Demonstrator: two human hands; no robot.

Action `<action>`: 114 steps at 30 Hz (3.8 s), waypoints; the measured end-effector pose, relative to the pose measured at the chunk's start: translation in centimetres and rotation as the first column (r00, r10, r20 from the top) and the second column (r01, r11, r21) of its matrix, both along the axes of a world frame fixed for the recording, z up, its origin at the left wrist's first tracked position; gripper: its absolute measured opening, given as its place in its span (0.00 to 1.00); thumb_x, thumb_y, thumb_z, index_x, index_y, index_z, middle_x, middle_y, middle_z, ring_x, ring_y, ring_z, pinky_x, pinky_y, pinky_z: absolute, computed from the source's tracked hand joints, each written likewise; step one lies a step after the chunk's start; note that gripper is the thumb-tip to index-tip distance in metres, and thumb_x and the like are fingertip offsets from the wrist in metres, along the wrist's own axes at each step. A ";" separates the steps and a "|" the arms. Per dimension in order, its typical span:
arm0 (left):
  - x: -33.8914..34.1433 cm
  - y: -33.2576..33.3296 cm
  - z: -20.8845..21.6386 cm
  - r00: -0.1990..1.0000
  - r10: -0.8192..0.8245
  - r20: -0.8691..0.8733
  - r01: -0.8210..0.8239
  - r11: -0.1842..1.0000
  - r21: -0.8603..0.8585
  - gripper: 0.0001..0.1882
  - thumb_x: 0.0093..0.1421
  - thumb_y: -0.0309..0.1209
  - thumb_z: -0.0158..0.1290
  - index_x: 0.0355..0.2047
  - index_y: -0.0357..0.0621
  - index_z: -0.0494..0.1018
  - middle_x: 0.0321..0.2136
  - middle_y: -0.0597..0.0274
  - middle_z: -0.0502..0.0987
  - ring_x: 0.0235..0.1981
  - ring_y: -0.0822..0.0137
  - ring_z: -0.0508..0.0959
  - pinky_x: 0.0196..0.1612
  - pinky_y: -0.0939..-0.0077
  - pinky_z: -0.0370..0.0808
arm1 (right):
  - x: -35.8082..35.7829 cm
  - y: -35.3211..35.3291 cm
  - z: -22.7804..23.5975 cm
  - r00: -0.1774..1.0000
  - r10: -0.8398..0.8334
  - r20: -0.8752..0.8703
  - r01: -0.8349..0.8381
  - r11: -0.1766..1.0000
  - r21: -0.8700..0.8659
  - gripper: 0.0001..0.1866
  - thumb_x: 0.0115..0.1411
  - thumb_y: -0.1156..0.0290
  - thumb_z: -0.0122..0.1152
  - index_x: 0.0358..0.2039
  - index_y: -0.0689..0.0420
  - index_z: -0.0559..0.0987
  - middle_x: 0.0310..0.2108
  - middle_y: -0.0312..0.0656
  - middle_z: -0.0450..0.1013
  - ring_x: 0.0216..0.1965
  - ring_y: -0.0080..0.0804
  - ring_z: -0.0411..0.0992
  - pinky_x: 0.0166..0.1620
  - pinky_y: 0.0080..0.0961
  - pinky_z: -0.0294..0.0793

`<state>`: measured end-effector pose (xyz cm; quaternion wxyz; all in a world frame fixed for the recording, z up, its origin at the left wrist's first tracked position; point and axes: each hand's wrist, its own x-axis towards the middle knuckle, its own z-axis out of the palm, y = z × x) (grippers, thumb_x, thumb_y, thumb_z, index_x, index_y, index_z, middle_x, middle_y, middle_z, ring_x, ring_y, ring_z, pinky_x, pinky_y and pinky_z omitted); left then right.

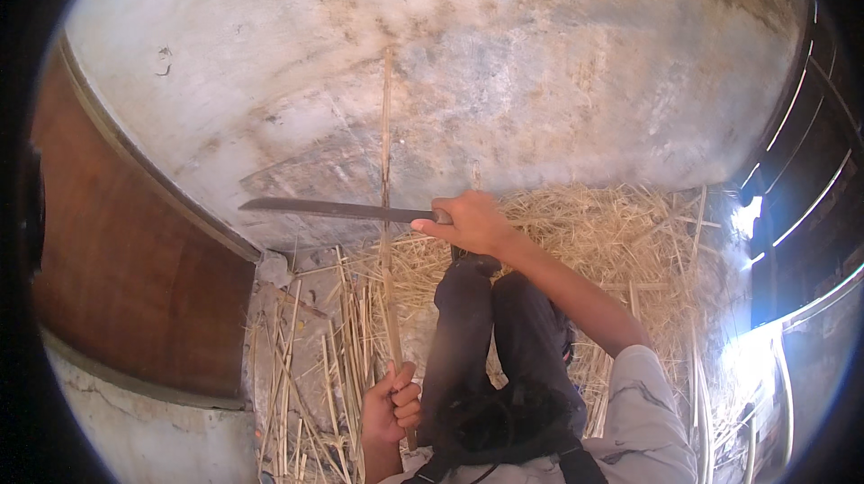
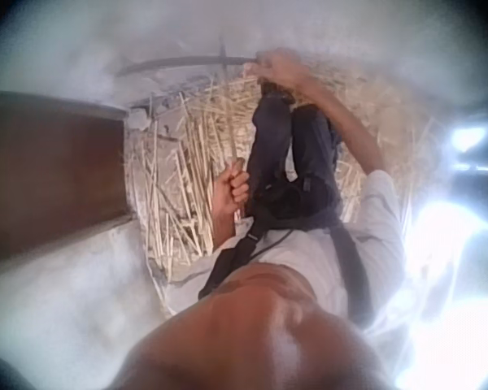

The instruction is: The person whittles and shapes a long wooden stick using a small green-handled knife and a larger blade, shaving off thin strips while sitting among wood debris.

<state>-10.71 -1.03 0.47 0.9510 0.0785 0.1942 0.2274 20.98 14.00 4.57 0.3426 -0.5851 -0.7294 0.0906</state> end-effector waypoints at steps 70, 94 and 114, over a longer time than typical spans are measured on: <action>4.1 -1.9 0.4 0.844 0.264 -0.468 -0.085 0.926 0.369 0.17 0.78 0.45 0.41 0.32 0.51 0.63 0.18 0.74 0.52 0.14 0.82 0.48 0.15 0.81 0.44 | 1.7 0.7 -1.3 0.975 -0.208 -0.075 0.195 0.968 -0.156 0.35 0.64 0.32 0.52 0.34 0.55 0.85 0.21 0.48 0.76 0.29 0.54 0.78 0.34 0.46 0.76; 1.8 3.3 -6.1 0.848 -0.452 0.275 0.444 0.891 0.095 0.24 0.69 0.55 0.49 0.27 0.50 0.60 0.12 0.77 0.53 0.10 0.80 0.51 0.11 0.84 0.48 | 0.8 -3.7 1.7 -0.037 0.070 -0.997 -0.215 0.974 0.076 0.36 0.72 0.44 0.54 0.61 0.68 0.72 0.13 0.23 0.50 0.12 0.15 0.50 0.20 0.19 0.53; 5.2 4.8 -7.7 0.773 -0.592 0.229 0.564 0.806 0.179 0.26 0.70 0.54 0.45 0.24 0.48 0.61 0.13 0.76 0.55 0.11 0.81 0.52 0.13 0.83 0.48 | 3.8 -7.4 -0.3 -0.219 0.320 -0.922 -0.390 0.837 0.383 0.18 0.71 0.57 0.60 0.48 0.60 0.76 0.39 0.51 0.79 0.12 0.13 0.57 0.23 0.18 0.64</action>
